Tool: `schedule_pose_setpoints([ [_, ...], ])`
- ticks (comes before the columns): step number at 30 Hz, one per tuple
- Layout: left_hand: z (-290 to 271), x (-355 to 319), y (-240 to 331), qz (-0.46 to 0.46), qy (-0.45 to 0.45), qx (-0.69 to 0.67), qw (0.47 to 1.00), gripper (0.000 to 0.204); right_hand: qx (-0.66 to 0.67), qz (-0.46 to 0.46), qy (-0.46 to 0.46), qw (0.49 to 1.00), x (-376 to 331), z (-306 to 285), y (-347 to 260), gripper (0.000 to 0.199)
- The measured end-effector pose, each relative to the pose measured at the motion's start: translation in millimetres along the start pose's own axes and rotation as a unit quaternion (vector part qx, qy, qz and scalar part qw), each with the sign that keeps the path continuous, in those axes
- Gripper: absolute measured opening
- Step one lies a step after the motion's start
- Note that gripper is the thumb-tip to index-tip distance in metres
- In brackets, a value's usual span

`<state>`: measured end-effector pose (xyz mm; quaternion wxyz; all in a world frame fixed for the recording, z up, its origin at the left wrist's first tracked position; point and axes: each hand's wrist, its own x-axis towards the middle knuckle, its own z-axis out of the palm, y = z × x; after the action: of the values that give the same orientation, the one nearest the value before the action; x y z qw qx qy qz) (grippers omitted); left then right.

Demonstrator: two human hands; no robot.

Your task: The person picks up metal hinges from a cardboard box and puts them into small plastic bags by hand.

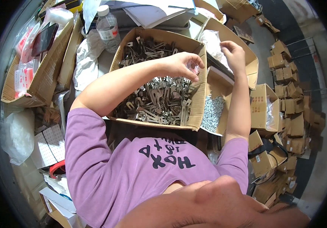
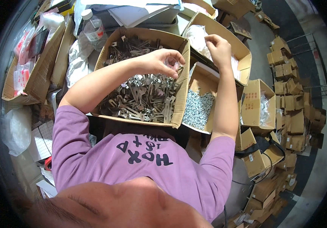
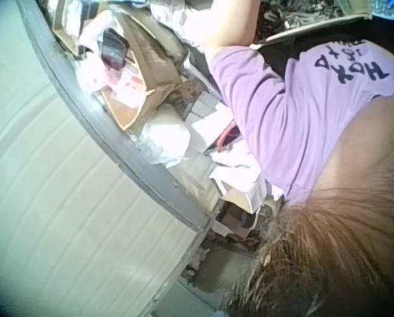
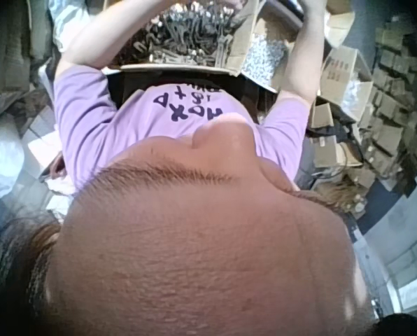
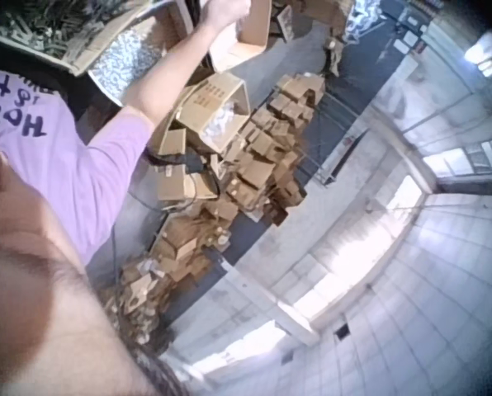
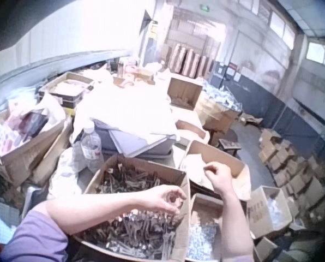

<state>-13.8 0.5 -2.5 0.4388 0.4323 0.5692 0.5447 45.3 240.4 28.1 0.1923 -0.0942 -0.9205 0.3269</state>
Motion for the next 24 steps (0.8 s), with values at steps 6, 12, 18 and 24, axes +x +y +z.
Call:
schedule_pose_setpoints([
  [6,-6.0,-2.1,-2.4,0.006,0.003,-0.025,1.0,0.044,-0.318,-0.044,-0.113,0.94,40.4,44.8,4.9,0.029],
  [12,-10.4,-3.3,0.9,0.019,0.026,-0.011,0.999,0.045,-0.437,-0.049,-0.19,0.878,47.7,57.9,-9.5,0.024],
  [18,-11.0,-0.9,-0.9,0.015,0.029,0.0,0.999,0.044,-0.407,-0.087,-0.184,0.891,46.6,55.3,-8.4,0.019],
  [24,-16.1,-0.1,2.1,0.042,0.047,0.019,0.998,0.044,-0.251,-0.076,-0.074,0.962,42.7,37.2,8.0,0.016],
])
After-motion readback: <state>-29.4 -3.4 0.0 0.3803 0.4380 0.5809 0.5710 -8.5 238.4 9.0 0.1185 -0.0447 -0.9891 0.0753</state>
